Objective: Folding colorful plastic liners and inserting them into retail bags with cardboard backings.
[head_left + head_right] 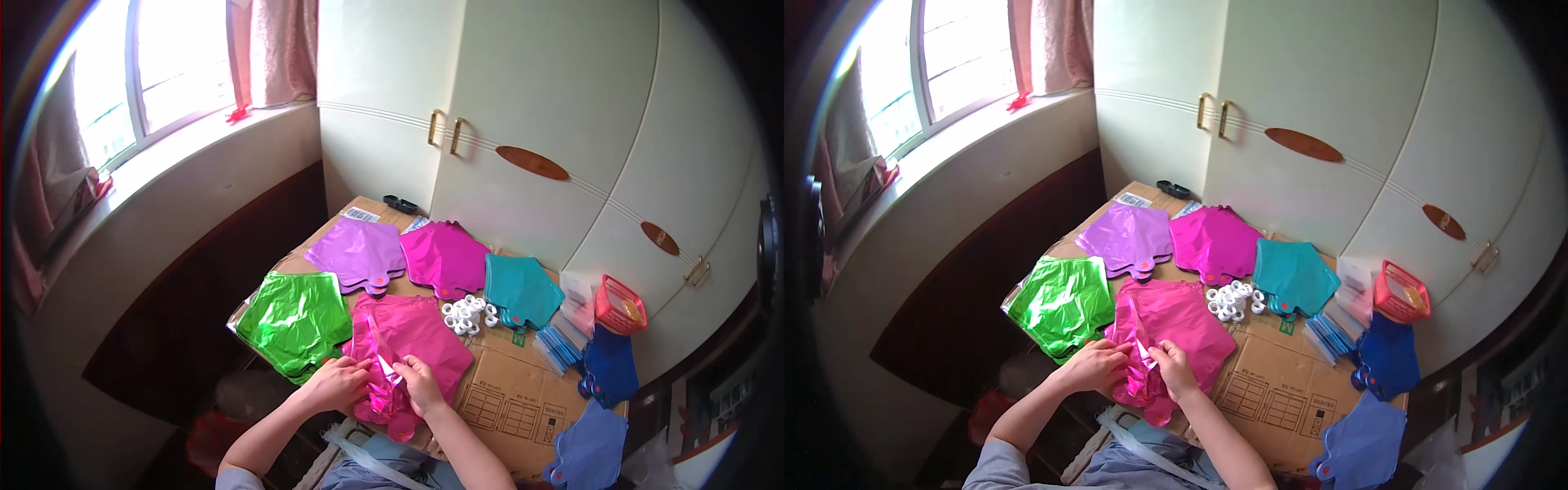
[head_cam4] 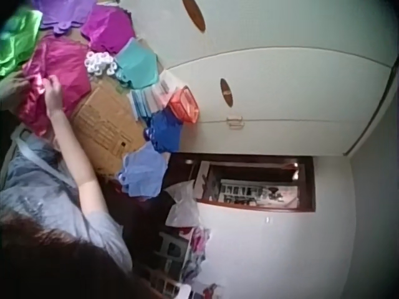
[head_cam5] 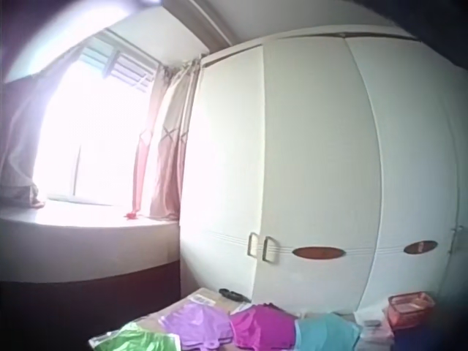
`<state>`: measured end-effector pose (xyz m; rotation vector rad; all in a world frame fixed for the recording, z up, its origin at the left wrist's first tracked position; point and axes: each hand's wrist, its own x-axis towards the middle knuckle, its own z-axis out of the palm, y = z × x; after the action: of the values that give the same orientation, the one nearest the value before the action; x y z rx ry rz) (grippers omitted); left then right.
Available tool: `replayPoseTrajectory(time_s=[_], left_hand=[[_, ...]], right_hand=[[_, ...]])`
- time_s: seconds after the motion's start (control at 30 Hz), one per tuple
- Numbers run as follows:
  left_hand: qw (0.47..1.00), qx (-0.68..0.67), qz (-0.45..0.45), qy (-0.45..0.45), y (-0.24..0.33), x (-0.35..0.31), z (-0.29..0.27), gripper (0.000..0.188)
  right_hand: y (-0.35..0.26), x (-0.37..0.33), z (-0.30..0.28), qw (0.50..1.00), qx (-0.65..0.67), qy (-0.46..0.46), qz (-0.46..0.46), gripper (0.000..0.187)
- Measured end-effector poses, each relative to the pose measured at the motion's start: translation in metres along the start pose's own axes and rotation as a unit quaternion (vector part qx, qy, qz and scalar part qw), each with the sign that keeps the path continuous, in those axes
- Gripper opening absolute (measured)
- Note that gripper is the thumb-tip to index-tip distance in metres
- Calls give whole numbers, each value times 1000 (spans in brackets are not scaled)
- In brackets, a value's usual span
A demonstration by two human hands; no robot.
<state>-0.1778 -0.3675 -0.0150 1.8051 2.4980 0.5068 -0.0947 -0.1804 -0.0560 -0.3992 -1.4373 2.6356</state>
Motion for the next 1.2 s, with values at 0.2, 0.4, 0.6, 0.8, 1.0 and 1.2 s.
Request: replayPoseTrajectory(time_s=[0.2, 0.4, 0.6, 0.8, 1.0, 1.2], left_hand=[[996, 66, -29, -57, 12, 15, 0, 46], [992, 94, -29, -80, 15, 18, -1, 48], [991, 88, -39, -91, 17, 19, -5, 48], [998, 69, 1, -14, 26, 37, -14, 43], [974, 14, 219, 45, 98, 102, -14, 36], [945, 55, 316, -61, 122, 147, 66, 48]], right_hand=[[-63, -22, -24, 972, 223, 57, -50, 25], [-157, -65, -100, 928, 298, 103, -198, 37], [-205, -140, -72, 908, -14, 93, -408, 25], [-149, -158, -68, 800, -538, -39, -261, 8], [-59, -161, -108, 800, -579, -53, -148, 11], [-75, -173, -121, 730, -653, -25, -199, 24]])
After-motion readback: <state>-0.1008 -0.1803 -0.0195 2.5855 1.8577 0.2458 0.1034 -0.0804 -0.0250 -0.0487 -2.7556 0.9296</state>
